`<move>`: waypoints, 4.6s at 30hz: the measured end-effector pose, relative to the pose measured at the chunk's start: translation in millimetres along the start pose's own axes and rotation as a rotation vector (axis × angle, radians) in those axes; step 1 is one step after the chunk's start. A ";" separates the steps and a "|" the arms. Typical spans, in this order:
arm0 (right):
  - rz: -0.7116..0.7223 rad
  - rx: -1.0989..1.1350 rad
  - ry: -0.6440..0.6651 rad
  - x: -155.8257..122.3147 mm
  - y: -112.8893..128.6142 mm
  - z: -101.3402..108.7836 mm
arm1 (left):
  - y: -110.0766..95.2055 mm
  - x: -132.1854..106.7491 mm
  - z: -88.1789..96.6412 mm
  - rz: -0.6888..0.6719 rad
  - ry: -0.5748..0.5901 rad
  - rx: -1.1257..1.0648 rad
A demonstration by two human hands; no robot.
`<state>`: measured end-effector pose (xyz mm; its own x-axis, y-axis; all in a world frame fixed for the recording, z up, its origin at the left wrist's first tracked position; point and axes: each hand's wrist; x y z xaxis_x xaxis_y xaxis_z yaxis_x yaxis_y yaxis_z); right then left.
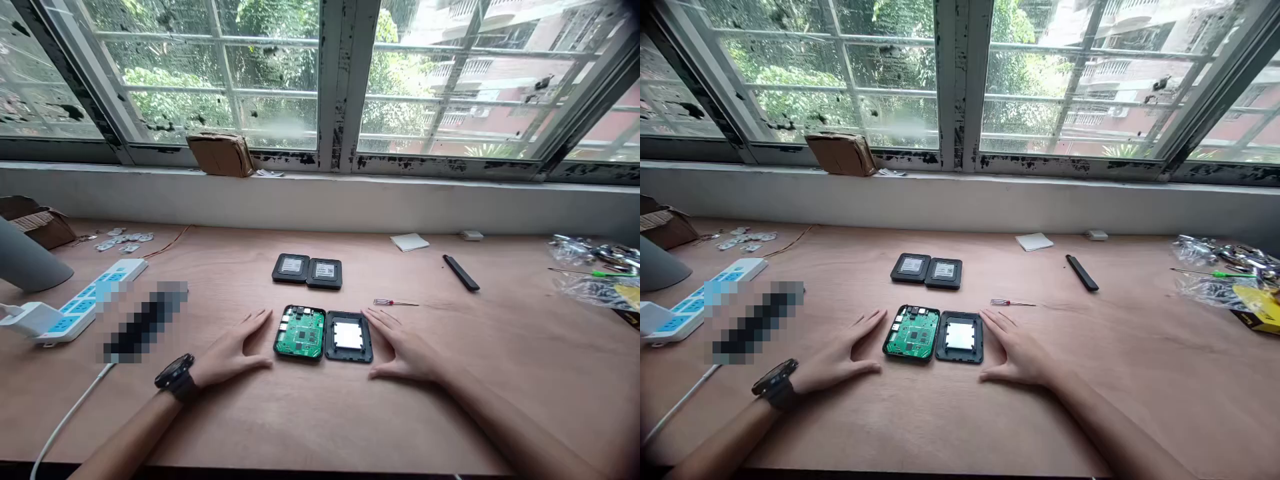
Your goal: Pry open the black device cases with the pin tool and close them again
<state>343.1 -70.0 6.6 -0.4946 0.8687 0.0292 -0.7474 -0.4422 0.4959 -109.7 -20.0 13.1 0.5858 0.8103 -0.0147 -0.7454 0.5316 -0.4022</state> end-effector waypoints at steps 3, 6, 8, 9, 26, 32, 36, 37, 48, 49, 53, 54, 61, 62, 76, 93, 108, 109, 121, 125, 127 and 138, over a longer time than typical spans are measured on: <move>-0.009 0.044 -0.003 13.1 7.3 -1.0 | 11.3 17.0 10.8 0.038 0.067 -0.099; -0.017 0.068 -0.075 14.1 8.8 -0.1 | 19.6 40.9 16.3 -0.038 0.136 -0.119; 0.022 0.088 -0.149 8.3 3.7 1.7 | 16.5 55.7 15.4 -0.102 0.169 -0.100; 0.043 0.104 -0.190 4.5 -0.4 3.1 | 11.8 62.0 13.4 -0.128 0.174 -0.087; 0.206 0.147 -0.105 64.6 78.6 26.2 | 18.1 77.0 0.9 -0.246 -0.152 -0.206; 0.190 -0.091 0.099 100.8 102.6 3.7 | 18.8 75.8 4.8 -0.253 -0.215 -0.187; 0.179 -0.129 0.117 103.6 96.5 -13.4 | 17.8 75.4 2.8 -0.249 -0.231 -0.195; 0.175 -0.138 0.111 102.7 94.8 -16.2 | 18.2 75.3 1.7 -0.244 -0.235 -0.192; 0.148 -0.131 0.036 101.7 92.9 -19.5 | 22.4 76.2 -5.2 -0.221 -0.232 -0.170; 0.148 -0.131 0.038 101.6 92.5 -20.9 | 22.1 76.3 -5.2 -0.220 -0.229 -0.171; 0.155 -0.140 0.037 100.6 90.2 -25.7 | 20.9 75.8 -4.5 -0.218 -0.223 -0.178; 0.160 -0.143 0.037 100.5 89.9 -26.0 | 20.6 75.6 -4.0 -0.217 -0.223 -0.178; 0.188 -0.151 0.047 101.0 93.1 -20.1 | 18.1 74.4 -1.4 -0.219 -0.214 -0.180; 0.189 -0.146 0.053 100.7 93.9 -19.1 | 18.0 74.4 -1.3 -0.219 -0.214 -0.182; 0.234 -0.076 0.021 99.1 89.3 -21.8 | 17.0 75.2 -1.9 -0.215 -0.215 -0.194; 0.231 -0.111 0.023 100.2 90.7 -19.8 | 16.0 75.0 -0.2 -0.231 -0.194 -0.183; 0.242 -0.095 0.036 97.5 88.5 -16.3 | 15.5 73.9 0.2 -0.228 -0.203 -0.187; 0.242 -0.098 0.031 95.0 86.0 -14.4 | 15.2 73.8 0.3 -0.229 -0.201 -0.187; 0.112 -0.302 -0.157 20.4 37.2 -26.9 | -13.5 62.4 -8.7 -0.416 -0.416 0.108; 0.141 -0.329 -0.134 15.9 45.5 -29.7 | -59.4 43.5 -31.4 -0.751 -0.424 0.244; 0.166 -0.322 -0.109 17.5 48.3 -30.0 | -75.4 36.5 -41.3 -0.811 -0.446 0.307; 0.158 -0.192 0.042 24.2 52.9 -25.0 | -88.0 27.2 -58.7 -0.738 -0.365 0.495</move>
<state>280.5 -77.9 11.8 -0.6270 0.7771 0.0549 -0.7278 -0.6095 0.3143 -9.5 -59.3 -5.6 0.8884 0.2121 0.4072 -0.3274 0.9145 0.2379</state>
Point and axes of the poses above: each hand's wrist, its own x-axis towards the middle knuckle, its own z-axis out of the back of the hand, y = z × x, and after that the axes turned 2 degrees about x, right-handed
